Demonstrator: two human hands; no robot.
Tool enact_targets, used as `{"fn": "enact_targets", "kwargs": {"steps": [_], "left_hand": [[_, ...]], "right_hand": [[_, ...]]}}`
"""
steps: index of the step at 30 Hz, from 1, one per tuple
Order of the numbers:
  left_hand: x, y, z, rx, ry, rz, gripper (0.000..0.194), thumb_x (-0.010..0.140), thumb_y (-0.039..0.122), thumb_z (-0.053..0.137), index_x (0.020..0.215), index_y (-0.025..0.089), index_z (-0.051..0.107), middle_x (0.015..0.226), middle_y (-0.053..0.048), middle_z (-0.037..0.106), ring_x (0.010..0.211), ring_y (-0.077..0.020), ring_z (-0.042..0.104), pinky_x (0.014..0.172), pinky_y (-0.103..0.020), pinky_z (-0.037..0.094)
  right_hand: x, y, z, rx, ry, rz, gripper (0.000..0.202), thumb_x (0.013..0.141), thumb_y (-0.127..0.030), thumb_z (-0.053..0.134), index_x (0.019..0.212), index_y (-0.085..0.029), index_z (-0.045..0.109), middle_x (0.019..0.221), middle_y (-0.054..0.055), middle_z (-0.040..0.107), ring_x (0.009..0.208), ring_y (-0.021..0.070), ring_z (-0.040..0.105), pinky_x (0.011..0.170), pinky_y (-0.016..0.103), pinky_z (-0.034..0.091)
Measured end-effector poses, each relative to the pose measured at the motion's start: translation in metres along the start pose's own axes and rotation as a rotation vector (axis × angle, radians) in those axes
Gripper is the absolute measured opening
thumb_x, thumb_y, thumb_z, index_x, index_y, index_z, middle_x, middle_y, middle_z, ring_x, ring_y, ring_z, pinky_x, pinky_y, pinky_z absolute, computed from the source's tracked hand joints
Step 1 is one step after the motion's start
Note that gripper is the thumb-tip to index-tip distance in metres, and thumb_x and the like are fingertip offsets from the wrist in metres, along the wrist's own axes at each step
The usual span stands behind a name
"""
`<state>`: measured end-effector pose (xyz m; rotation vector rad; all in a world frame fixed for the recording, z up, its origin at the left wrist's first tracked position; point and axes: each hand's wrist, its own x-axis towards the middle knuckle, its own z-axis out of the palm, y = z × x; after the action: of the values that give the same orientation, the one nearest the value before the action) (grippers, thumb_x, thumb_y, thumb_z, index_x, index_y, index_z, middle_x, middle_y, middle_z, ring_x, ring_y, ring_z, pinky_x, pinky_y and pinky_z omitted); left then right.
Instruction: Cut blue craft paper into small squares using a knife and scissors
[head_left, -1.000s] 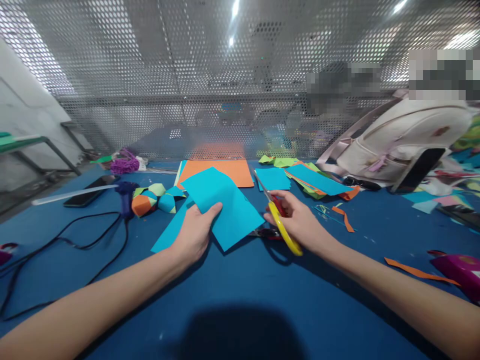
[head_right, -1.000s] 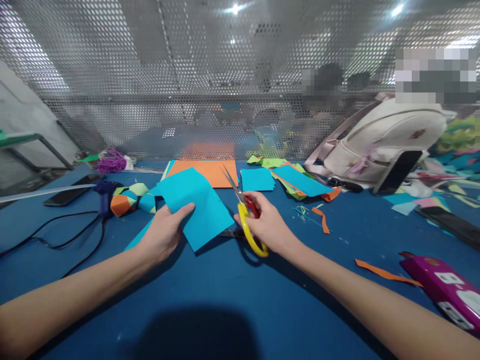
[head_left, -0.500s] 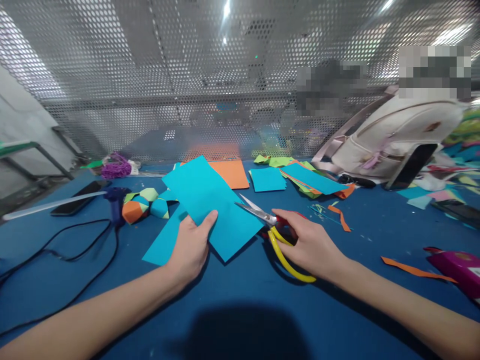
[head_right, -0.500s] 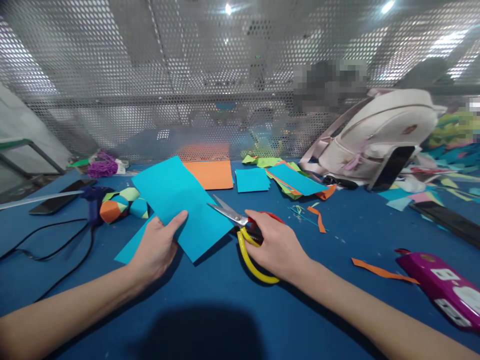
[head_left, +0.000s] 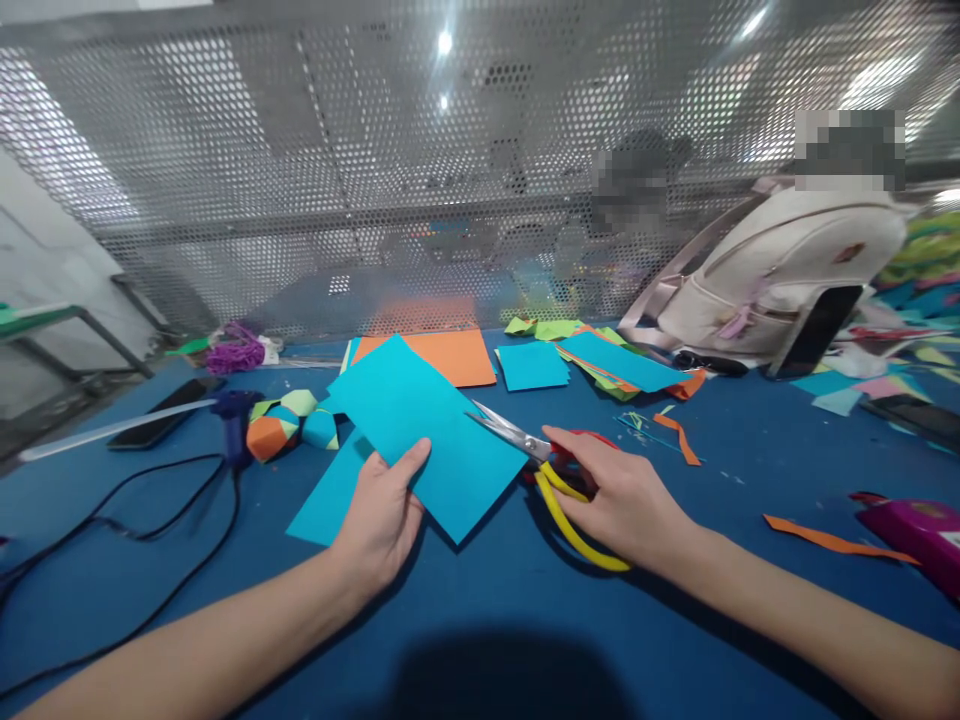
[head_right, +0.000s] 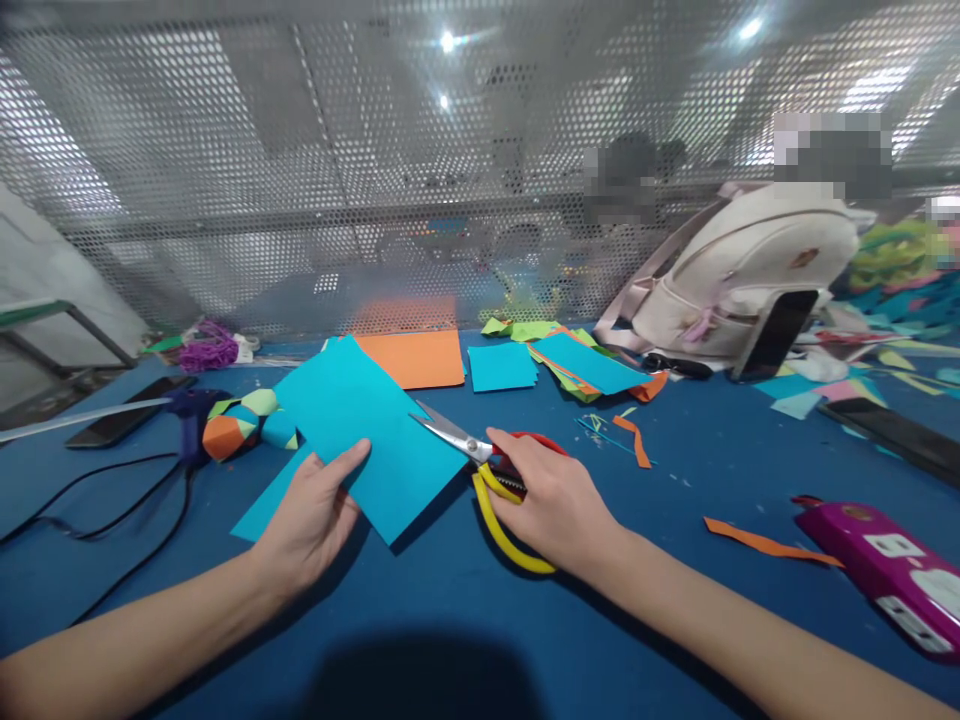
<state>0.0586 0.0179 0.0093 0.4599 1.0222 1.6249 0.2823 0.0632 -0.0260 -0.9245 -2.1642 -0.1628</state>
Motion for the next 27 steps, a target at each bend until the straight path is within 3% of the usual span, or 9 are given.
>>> {"fn": "enact_targets", "kwargs": {"steps": [7,14,19,27], "left_hand": [[-0.0029,0.003,0.0029,-0.027,0.058,-0.046,0.01,0.088,0.003,0.058,0.087,0.011,0.065,0.086,-0.01,0.076,0.074,-0.0173,0.075,0.082,-0.032,0.062],[-0.0046,0.0059,0.0047,-0.089,0.088,-0.061,0.016,0.086,-0.001,0.058,0.09,0.014,0.063,0.079,-0.005,0.075,0.069,-0.0139,0.073,0.077,-0.028,0.063],[-0.0014,0.0066,0.0037,-0.078,0.106,-0.073,0.022,0.087,0.001,0.054,0.106,0.01,0.063,0.087,-0.01,0.076,0.075,-0.0185,0.074,0.078,-0.034,0.063],[-0.0006,0.0088,0.002,-0.084,0.075,-0.063,0.027,0.086,0.001,0.053,0.11,0.009,0.064,0.089,-0.011,0.076,0.077,-0.0204,0.074,0.078,-0.036,0.064]], "right_hand": [[-0.0028,0.0022,0.0033,0.039,-0.012,0.017,0.038,0.084,-0.023,0.055,0.119,-0.012,0.061,0.096,0.013,0.075,0.073,0.0218,0.072,0.061,0.032,0.059],[-0.0042,0.0012,0.0053,0.093,-0.034,0.062,0.039,0.082,-0.022,0.058,0.12,-0.015,0.061,0.106,0.012,0.075,0.088,0.0237,0.074,0.073,0.033,0.061],[-0.0042,-0.0009,0.005,0.108,-0.02,0.058,0.038,0.082,-0.022,0.056,0.119,-0.014,0.062,0.106,0.012,0.075,0.091,0.0243,0.074,0.074,0.033,0.061],[-0.0052,-0.0017,0.0065,0.107,0.011,0.036,0.035,0.084,-0.022,0.054,0.116,-0.013,0.065,0.101,0.012,0.076,0.086,0.0235,0.074,0.071,0.031,0.061]]}}
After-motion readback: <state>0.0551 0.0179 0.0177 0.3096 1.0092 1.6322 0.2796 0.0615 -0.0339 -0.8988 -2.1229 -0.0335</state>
